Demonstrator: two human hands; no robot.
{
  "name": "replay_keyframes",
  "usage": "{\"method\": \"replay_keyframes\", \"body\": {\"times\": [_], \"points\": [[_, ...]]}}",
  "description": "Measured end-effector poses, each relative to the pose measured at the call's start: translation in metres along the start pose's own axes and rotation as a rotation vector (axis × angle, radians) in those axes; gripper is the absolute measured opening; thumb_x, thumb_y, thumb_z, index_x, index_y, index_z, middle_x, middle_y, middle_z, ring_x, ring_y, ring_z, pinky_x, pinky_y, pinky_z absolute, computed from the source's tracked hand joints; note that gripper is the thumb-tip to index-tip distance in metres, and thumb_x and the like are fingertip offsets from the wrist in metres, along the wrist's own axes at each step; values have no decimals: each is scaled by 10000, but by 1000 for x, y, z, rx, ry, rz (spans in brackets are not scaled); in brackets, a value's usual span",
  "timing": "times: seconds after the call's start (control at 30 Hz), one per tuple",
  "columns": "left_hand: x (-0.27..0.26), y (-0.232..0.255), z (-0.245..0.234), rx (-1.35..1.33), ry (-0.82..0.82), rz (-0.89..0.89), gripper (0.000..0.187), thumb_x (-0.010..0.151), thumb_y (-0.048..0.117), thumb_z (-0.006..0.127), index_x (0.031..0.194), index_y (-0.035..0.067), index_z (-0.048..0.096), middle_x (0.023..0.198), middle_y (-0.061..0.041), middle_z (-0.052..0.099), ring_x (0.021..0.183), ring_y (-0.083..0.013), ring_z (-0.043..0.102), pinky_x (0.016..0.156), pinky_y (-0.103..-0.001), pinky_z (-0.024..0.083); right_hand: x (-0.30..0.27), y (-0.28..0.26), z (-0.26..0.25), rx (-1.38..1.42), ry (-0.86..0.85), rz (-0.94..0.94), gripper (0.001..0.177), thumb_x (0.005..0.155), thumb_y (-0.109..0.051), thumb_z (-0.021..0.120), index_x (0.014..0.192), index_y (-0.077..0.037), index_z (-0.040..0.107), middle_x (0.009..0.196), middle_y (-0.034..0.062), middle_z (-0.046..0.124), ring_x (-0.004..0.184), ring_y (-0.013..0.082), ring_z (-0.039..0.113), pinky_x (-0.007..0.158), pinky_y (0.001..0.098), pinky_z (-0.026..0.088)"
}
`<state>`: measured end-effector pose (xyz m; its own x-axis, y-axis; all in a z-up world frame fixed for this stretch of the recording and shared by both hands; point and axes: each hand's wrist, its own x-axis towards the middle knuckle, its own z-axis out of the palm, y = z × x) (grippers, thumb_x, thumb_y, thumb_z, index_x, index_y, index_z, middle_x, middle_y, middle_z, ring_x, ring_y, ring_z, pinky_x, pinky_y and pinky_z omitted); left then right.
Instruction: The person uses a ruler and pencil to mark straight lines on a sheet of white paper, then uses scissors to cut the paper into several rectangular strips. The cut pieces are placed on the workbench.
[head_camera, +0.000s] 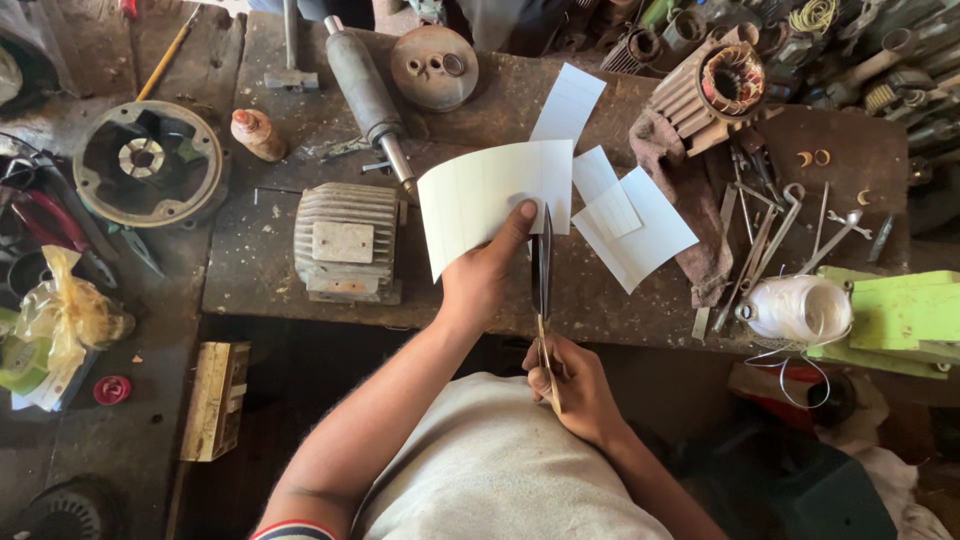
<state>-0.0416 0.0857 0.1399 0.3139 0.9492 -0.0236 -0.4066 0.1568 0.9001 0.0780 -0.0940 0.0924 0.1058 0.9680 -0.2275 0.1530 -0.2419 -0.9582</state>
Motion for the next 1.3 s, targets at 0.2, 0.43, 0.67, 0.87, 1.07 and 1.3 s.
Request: {"method": "replay_keyframes", "body": {"times": [0.2,0.43,0.67,0.87,1.07,1.3], "points": [[-2,1,-1,21,7,-18,373,954,339,740,1115,4,709,1016,-68,735,937,-155,686,837,-291,560,1,-2,2,-40,20,-20,380,942,-408,720,911,-42,623,702,0,594,604,77,591,544,242,480],[-2,-2,1,-25,12,-56,365,946,333,746,1100,5,710,993,-63,726,894,-141,676,780,-274,565,-1,-8,4,-78,43,-22,345,941,-372,722,901,-44,625,676,5,609,579,77,581,525,242,472],[0,-1,2,-65,-17,-43,351,951,313,746,1111,4,705,1007,-68,734,910,-151,690,799,-277,570,2,-14,8,-114,107,-16,264,938,-256,727,839,-36,620,668,7,633,558,83,614,508,243,508],[5,-1,-1,-143,-14,-27,363,930,298,750,1136,12,663,1035,-55,711,945,-163,696,805,-322,612,1,-12,7,-119,145,-68,233,945,-210,725,835,-32,622,680,9,629,559,82,624,512,241,523],[4,4,-20,-71,18,-4,339,925,231,784,1140,-6,674,1031,-69,724,935,-169,707,811,-330,610,-1,-5,2,-65,120,-72,252,964,-245,712,848,-44,615,684,8,620,562,77,614,512,235,517],[-10,-3,-22,41,-34,-7,342,927,253,793,1143,6,698,1047,-60,737,954,-146,701,842,-296,588,1,-4,1,-8,135,-29,272,954,-291,704,873,-46,618,696,6,614,579,76,606,524,235,480]]}}
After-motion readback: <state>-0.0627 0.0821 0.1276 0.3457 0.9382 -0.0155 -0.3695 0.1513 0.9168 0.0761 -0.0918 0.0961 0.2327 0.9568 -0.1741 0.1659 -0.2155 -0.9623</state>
